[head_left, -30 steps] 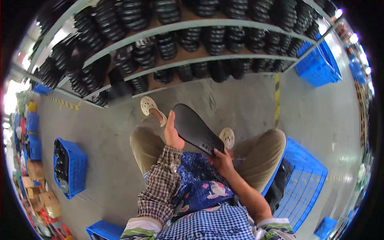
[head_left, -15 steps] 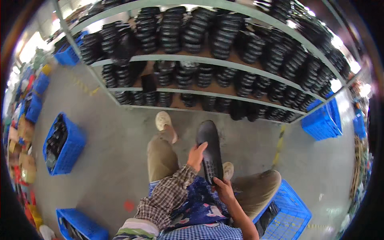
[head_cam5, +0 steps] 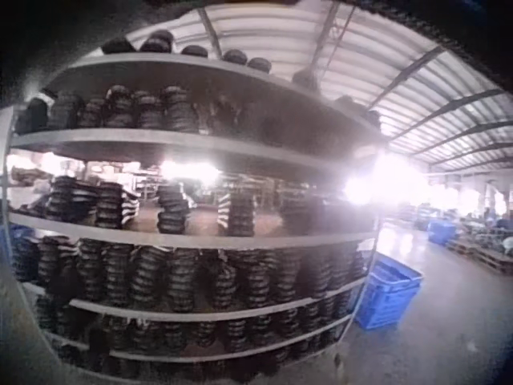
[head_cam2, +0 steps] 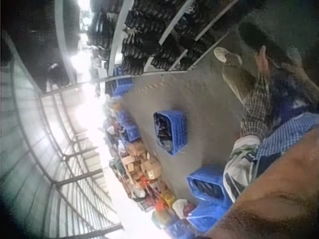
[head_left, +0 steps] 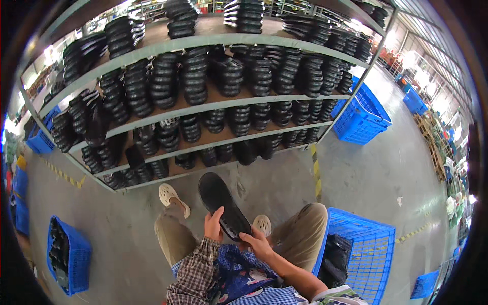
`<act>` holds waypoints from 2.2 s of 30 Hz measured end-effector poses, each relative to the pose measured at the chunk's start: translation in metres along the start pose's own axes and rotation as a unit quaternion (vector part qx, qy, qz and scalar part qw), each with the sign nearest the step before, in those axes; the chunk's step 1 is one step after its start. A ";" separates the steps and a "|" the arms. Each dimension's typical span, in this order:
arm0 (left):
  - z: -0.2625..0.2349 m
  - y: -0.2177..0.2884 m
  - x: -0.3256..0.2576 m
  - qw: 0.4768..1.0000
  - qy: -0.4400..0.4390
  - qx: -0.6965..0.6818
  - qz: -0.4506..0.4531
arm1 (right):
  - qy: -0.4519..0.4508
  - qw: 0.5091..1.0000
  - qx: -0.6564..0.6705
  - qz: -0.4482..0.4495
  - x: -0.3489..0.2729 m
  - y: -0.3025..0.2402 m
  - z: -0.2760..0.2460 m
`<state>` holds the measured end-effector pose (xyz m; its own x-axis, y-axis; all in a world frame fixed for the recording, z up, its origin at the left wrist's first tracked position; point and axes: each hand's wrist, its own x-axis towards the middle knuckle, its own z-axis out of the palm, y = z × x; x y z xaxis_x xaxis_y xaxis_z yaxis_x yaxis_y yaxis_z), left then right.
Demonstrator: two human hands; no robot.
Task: The person takes shoe soles from a blue crate, turns them over by hand, and stacks them onto a shelf rack and arranges soles inside the crate.
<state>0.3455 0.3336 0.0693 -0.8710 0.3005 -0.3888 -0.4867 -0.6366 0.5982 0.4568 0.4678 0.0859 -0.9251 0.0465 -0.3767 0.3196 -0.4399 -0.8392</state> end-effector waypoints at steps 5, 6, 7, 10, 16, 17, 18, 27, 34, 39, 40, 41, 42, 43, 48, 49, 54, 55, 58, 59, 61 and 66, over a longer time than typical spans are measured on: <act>-0.004 -0.006 0.005 0.999 0.036 0.008 0.034 | 0.034 0.996 -0.027 -0.080 -0.001 -0.022 -0.003; -0.005 -0.008 0.006 0.999 0.026 -0.009 0.036 | 0.039 0.996 -0.043 -0.072 -0.004 -0.031 -0.001; -0.006 -0.008 0.006 0.999 0.017 -0.027 0.037 | 0.037 0.996 -0.042 -0.076 -0.003 -0.033 -0.002; -0.021 -0.012 0.012 0.999 -0.027 -0.019 0.024 | -0.005 0.997 -0.059 -0.050 -0.006 -0.032 -0.003; -0.005 -0.017 0.009 0.997 0.045 0.046 -0.039 | 0.018 0.999 0.015 -0.023 -0.012 -0.013 -0.020; -0.009 -0.017 0.010 0.997 0.040 0.049 -0.044 | 0.004 1.000 -0.003 -0.004 -0.012 -0.014 -0.017; -0.015 -0.017 0.011 0.998 0.020 0.045 -0.028 | -0.008 1.000 -0.020 0.015 -0.012 -0.014 -0.015; -0.016 -0.025 0.011 0.997 -0.040 0.051 -0.029 | 0.019 1.000 0.000 -0.017 -0.014 -0.027 -0.009; -0.011 -0.030 -0.004 0.982 -0.092 0.152 0.066 | 0.038 0.998 -0.004 -0.042 -0.012 -0.024 -0.013; -0.005 -0.027 0.004 0.995 -0.041 0.079 -0.032 | 0.035 0.998 -0.008 -0.054 -0.008 -0.021 -0.014; -0.007 -0.025 0.003 0.994 -0.058 0.080 -0.044 | 0.030 0.998 -0.012 -0.053 -0.006 -0.020 -0.013; -0.013 -0.023 0.003 0.996 -0.043 0.075 -0.032 | 0.012 0.999 -0.016 -0.043 -0.003 -0.014 -0.014; -0.019 -0.026 0.006 0.991 -0.052 0.108 -0.061 | 0.034 0.999 -0.009 -0.028 0.000 -0.008 -0.017; -0.025 -0.029 0.009 0.985 -0.057 0.138 -0.088 | 0.052 0.999 -0.005 -0.011 0.003 -0.003 -0.020; 0.000 -0.047 0.002 0.961 -0.059 0.227 -0.145 | 0.061 0.997 -0.023 -0.038 -0.007 -0.010 -0.032; -0.003 -0.048 0.001 0.955 -0.098 0.241 -0.144 | 0.065 0.997 -0.005 -0.046 -0.004 -0.006 -0.031; 0.001 -0.041 -0.011 0.940 -0.147 0.272 -0.146 | 0.071 0.994 -0.004 -0.079 0.005 0.004 -0.028; 0.000 -0.044 -0.012 0.942 -0.134 0.266 -0.154 | 0.066 0.995 -0.008 -0.078 0.006 0.005 -0.026; 0.008 -0.041 -0.017 0.949 -0.112 0.251 -0.153 | 0.076 0.994 -0.002 -0.082 0.007 0.004 -0.025; 0.010 -0.039 -0.019 0.954 -0.102 0.242 -0.147 | 0.066 0.995 0.001 -0.073 0.009 0.004 -0.025; 0.009 -0.039 -0.018 0.966 -0.074 0.210 -0.135 | 0.056 0.996 0.001 -0.064 0.011 0.004 -0.027; -0.016 -0.043 -0.001 0.984 -0.005 0.167 -0.060 | 0.052 0.998 0.011 -0.028 0.013 0.000 -0.019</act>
<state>0.3682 0.3495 0.0328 -0.8059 0.3673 -0.4644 -0.5795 -0.3281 0.7460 0.4486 0.4857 0.0738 -0.9147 0.1638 -0.3694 0.2625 -0.4540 -0.8515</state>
